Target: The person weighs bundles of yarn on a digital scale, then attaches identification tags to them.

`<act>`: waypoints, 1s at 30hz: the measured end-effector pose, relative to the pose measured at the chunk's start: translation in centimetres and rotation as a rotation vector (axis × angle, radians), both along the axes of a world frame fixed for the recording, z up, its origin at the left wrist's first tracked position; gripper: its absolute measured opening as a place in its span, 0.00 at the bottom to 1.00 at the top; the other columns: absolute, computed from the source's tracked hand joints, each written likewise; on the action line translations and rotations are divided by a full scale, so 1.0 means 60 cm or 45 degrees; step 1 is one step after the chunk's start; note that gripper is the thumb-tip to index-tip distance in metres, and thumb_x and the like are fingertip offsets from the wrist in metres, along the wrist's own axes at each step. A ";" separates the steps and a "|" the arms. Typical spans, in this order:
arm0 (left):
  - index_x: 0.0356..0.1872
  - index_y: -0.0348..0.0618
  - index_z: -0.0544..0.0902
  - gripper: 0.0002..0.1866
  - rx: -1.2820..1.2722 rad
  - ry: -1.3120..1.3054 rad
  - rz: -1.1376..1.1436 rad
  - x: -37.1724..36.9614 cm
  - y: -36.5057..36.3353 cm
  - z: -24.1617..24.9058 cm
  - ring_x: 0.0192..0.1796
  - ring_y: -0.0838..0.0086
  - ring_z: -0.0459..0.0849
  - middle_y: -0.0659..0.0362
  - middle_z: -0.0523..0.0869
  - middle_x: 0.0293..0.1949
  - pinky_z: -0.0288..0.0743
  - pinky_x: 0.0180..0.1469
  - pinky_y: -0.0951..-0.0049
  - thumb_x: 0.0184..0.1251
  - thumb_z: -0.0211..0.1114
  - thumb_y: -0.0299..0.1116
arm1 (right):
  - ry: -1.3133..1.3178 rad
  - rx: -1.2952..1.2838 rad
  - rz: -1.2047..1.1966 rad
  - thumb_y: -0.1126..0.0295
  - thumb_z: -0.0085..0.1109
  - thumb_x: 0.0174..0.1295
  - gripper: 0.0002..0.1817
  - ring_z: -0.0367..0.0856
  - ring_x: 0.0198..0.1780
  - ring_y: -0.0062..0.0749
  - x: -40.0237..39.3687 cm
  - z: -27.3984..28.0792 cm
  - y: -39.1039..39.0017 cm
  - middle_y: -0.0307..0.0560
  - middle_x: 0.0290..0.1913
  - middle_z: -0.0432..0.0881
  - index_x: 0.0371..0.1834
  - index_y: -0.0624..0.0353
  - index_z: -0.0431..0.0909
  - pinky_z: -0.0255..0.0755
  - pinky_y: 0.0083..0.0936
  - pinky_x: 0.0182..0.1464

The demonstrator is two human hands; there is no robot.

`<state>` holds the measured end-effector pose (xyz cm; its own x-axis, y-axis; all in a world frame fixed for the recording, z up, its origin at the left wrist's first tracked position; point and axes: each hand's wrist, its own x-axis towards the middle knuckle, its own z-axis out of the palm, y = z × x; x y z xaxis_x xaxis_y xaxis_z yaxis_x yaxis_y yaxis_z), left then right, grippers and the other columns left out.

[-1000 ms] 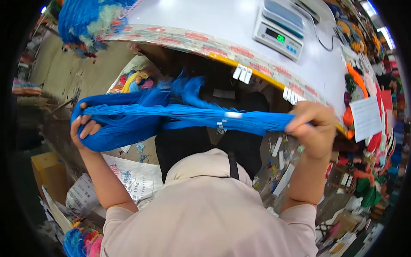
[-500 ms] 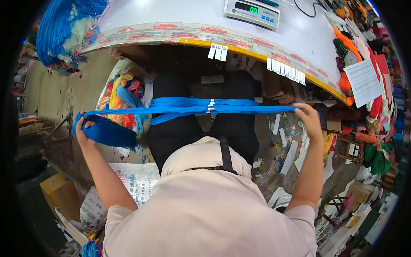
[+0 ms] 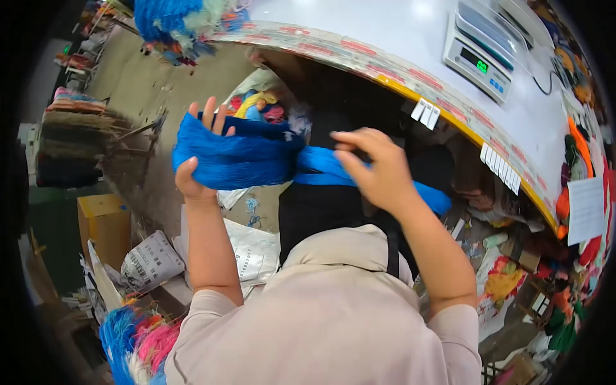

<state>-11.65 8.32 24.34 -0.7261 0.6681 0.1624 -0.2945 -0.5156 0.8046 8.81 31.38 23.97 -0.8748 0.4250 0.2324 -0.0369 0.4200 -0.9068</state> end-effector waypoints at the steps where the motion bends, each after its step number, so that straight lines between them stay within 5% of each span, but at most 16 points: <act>1: 0.76 0.44 0.47 0.55 -0.017 0.049 0.000 0.005 0.014 0.012 0.77 0.51 0.47 0.43 0.48 0.76 0.51 0.73 0.53 0.43 0.67 0.39 | 0.101 0.105 0.106 0.73 0.65 0.54 0.15 0.80 0.41 0.39 -0.041 0.014 -0.016 0.47 0.35 0.82 0.47 0.60 0.81 0.72 0.30 0.49; 4: 0.76 0.42 0.44 0.59 -0.032 0.089 -0.043 0.026 0.046 0.039 0.79 0.57 0.44 0.49 0.47 0.77 0.44 0.75 0.57 0.43 0.71 0.39 | 0.339 0.260 0.143 0.66 0.70 0.50 0.20 0.77 0.49 0.47 -0.134 0.050 -0.069 0.51 0.43 0.80 0.47 0.60 0.80 0.70 0.35 0.52; 7: 0.76 0.43 0.41 0.59 0.070 0.118 -0.134 0.034 0.072 0.039 0.79 0.58 0.44 0.48 0.46 0.77 0.41 0.76 0.58 0.45 0.69 0.37 | 0.397 0.347 0.153 0.67 0.69 0.49 0.18 0.77 0.46 0.45 -0.172 0.061 -0.083 0.49 0.40 0.80 0.43 0.58 0.80 0.71 0.36 0.49; 11: 0.76 0.43 0.41 0.58 0.104 0.032 -0.118 0.043 0.081 0.058 0.78 0.56 0.45 0.48 0.46 0.77 0.50 0.74 0.56 0.45 0.68 0.37 | 0.302 0.269 0.191 0.71 0.68 0.49 0.10 0.80 0.37 0.40 -0.176 0.063 -0.075 0.44 0.33 0.81 0.36 0.56 0.82 0.74 0.32 0.40; 13: 0.76 0.43 0.42 0.57 0.090 0.018 -0.158 0.041 0.083 0.062 0.78 0.55 0.46 0.47 0.47 0.76 0.56 0.72 0.56 0.46 0.68 0.36 | 0.244 0.058 0.248 0.73 0.67 0.50 0.07 0.82 0.35 0.37 -0.173 0.068 -0.070 0.46 0.34 0.81 0.33 0.58 0.82 0.74 0.30 0.38; 14: 0.76 0.41 0.45 0.54 0.097 0.018 -0.102 0.041 0.086 0.061 0.74 0.57 0.59 0.47 0.60 0.72 0.60 0.69 0.59 0.48 0.68 0.33 | 0.260 0.039 0.268 0.75 0.66 0.51 0.07 0.82 0.34 0.35 -0.173 0.072 -0.067 0.46 0.34 0.82 0.33 0.61 0.82 0.75 0.27 0.37; 17: 0.74 0.37 0.54 0.46 0.066 0.157 -0.029 0.030 0.080 0.053 0.57 0.70 0.75 0.54 0.76 0.54 0.67 0.64 0.64 0.51 0.66 0.27 | 0.269 -0.038 0.317 0.76 0.65 0.51 0.06 0.83 0.38 0.34 -0.176 0.079 -0.063 0.46 0.34 0.82 0.33 0.61 0.82 0.74 0.26 0.41; 25: 0.68 0.35 0.66 0.37 -0.340 0.595 0.217 0.031 0.074 0.057 0.44 0.81 0.76 0.62 0.79 0.40 0.71 0.56 0.73 0.52 0.63 0.21 | 0.112 -0.874 0.445 0.80 0.58 0.53 0.02 0.78 0.41 0.26 -0.176 0.082 -0.057 0.43 0.34 0.80 0.29 0.62 0.77 0.70 0.23 0.47; 28: 0.68 0.33 0.67 0.36 -0.150 0.338 -0.016 0.025 0.065 0.054 0.41 0.78 0.75 0.62 0.77 0.38 0.70 0.53 0.73 0.50 0.60 0.20 | 0.054 -1.053 0.419 0.78 0.52 0.56 0.02 0.75 0.37 0.25 -0.180 0.100 -0.049 0.43 0.32 0.78 0.31 0.60 0.72 0.67 0.23 0.47; 30: 0.68 0.31 0.65 0.38 -0.076 0.457 -0.057 0.014 0.068 0.052 0.38 0.77 0.74 0.62 0.74 0.36 0.69 0.52 0.73 0.49 0.57 0.21 | -0.089 -1.116 0.509 0.78 0.52 0.57 0.03 0.74 0.35 0.24 -0.185 0.108 -0.034 0.41 0.30 0.76 0.33 0.61 0.72 0.67 0.22 0.44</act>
<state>-10.81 12.40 27.44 -0.6000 0.7137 0.3613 -0.0088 -0.4575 0.8892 -2.30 29.35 30.42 -0.9924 0.0904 -0.0836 0.0356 -0.4387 -0.8979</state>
